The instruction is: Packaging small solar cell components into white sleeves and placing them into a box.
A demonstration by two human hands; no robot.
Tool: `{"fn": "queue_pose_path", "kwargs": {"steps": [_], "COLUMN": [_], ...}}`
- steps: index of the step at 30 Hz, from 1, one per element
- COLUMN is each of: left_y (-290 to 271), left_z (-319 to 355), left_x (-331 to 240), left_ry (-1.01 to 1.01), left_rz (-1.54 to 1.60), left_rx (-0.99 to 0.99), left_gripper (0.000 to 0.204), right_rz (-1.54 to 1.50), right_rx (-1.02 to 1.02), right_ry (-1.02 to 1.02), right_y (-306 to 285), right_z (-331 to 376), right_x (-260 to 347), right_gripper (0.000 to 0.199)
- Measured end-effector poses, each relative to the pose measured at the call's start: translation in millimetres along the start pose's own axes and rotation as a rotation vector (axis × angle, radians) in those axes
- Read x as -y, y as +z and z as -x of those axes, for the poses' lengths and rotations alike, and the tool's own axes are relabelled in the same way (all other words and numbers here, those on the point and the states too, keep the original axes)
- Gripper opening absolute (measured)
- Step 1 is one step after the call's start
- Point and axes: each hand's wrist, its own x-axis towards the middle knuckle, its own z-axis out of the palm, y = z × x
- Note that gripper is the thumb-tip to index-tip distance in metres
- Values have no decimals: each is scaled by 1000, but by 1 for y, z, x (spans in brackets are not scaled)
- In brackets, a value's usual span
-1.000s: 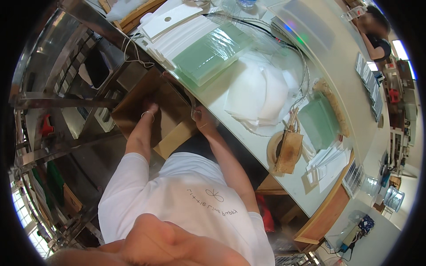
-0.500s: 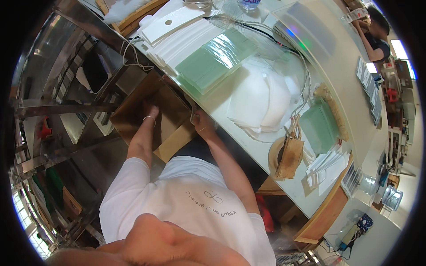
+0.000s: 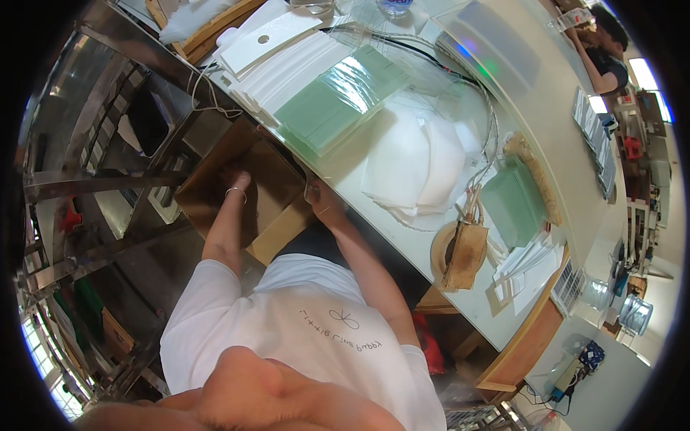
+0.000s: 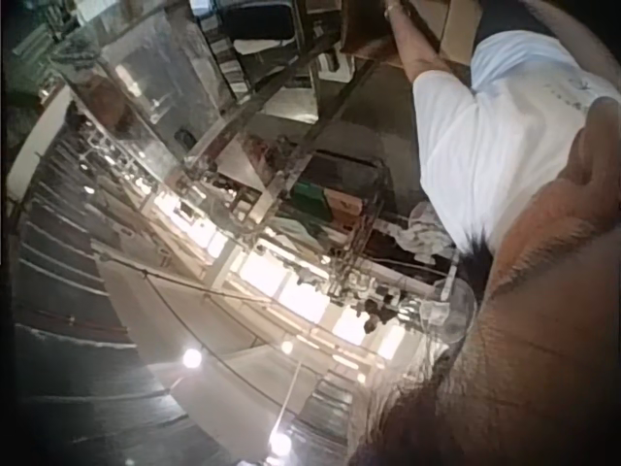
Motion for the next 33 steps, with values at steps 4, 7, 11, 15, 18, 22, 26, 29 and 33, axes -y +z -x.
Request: {"fn": "queue_pose_path", "kwargs": {"steps": [4, 7, 11, 15, 18, 22, 26, 29, 33], "left_y": [-39, -58, -87, -181, -185, -180, -289, -397, -465], "left_z": [-6, -25, 14, 113, 161, 210, 260, 291, 305], "left_x": [9, 31, 35, 43, 48, 39, 50, 113, 197], "left_ry": [29, 187, 174, 545, 766, 786, 769, 706, 633], "left_rz": [102, 19, 263, 223, 395, 346, 361, 423, 429], "left_rx": [95, 251, 3, -147, 27, 15, -172, -150, 200], "left_gripper": [45, 40, 18, 24, 35, 27, 23, 35, 32], "right_rz": [15, -29, 48, 62, 51, 47, 67, 32, 35], "right_rx": [-1, -9, 6, 26, -14, 0, -8, -5, 9], "right_ry": [1, -69, -47, -9, -84, -51, -59, -48, -60], "right_y": [8, 13, 13, 8, 6, 9, 3, -2, -4], "right_z": [-1, -3, -4, -4, -5, -8, -2, 1, -1], "right_x": [-12, -14, -19, -24, -16, -15, -9, -3, -7], "right_gripper": [28, 31, 34, 34, 32, 30, 30, 27, 29]}}
